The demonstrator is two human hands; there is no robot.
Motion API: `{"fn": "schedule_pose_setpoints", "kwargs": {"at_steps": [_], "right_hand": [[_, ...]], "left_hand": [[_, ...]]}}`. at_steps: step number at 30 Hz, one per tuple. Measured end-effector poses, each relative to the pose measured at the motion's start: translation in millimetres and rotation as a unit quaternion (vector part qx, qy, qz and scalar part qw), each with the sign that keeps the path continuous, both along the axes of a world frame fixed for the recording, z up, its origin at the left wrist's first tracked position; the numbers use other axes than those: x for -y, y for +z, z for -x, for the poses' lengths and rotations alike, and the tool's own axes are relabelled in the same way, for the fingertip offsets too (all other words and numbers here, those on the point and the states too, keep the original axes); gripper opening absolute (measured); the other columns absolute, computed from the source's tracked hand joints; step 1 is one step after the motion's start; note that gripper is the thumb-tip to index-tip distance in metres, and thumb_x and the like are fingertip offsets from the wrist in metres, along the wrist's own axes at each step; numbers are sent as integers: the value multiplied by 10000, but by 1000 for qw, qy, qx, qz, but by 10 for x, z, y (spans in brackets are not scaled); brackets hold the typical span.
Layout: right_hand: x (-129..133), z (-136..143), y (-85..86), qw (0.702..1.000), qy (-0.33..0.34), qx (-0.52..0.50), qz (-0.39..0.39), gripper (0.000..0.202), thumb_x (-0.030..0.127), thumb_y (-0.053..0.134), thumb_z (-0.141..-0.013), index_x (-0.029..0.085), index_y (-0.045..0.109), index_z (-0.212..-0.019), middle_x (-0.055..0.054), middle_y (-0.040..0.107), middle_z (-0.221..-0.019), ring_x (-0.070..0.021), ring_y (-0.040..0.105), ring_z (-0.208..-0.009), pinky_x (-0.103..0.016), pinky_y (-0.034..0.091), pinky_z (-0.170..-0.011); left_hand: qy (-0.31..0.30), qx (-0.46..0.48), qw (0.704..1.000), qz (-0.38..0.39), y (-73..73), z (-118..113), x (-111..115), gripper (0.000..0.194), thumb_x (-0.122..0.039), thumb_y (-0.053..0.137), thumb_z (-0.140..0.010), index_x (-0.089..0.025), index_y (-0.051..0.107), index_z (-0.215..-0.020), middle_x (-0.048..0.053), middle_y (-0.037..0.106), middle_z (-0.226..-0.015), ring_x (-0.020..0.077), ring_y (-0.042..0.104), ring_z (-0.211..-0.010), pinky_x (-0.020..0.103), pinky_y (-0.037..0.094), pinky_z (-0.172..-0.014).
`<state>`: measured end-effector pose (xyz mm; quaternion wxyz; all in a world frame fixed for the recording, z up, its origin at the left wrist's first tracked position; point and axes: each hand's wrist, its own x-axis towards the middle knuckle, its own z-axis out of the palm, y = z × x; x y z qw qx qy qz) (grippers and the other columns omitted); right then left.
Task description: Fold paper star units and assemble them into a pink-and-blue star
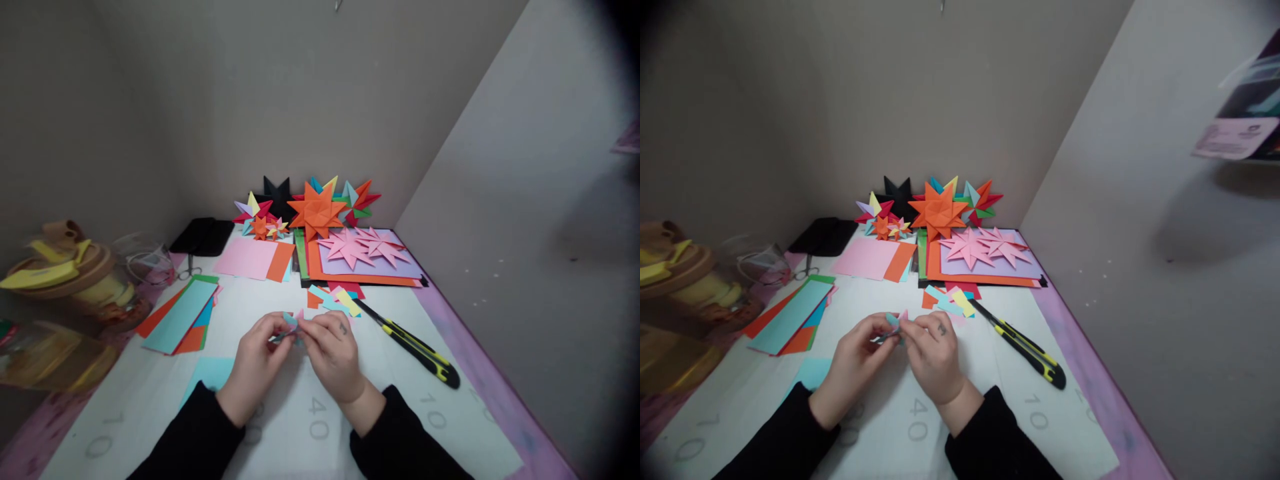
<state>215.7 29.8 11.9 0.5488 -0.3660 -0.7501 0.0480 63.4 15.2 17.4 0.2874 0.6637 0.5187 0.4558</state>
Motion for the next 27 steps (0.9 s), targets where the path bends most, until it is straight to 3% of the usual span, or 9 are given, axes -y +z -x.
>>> {"fn": "schedule_pose_setpoints", "kwargs": {"at_steps": [12, 20, 27], "right_hand": [[28, -16, 13, 1000, -12, 12, -19, 285, 32, 582, -789, 221, 666, -986, -53, 585, -820, -185, 498, -803, -371, 481, -715], [11, 0, 22, 1000, -5, 21, -3, 244, 56, 567, -801, 221, 674, -946, -49, 574, -827, -184, 498, -809, -375, 472, -728], [-6, 4, 45, 1000, 6, 6, 0, 165, 74, 576, -800, 212, 663, -824, -36, 553, -772, -176, 488, -779, -359, 468, -705]], "left_hand": [[20, 41, 995, 90, 52, -22, 4, 106, -229, 602, -774, -197, 513, -820, -23, 567, -788, 107, 521, -661, 210, 445, -585], [-8, 21, 999, 40, 76, -31, 30, 23, -177, 543, -808, -195, 528, -805, 5, 580, -839, 119, 554, -736, 200, 467, -589], [-17, -24, 1000, -11, 23, -6, 42, 66, -139, 521, -818, -199, 543, -832, 36, 600, -927, 145, 592, -847, 232, 508, -645]]}}
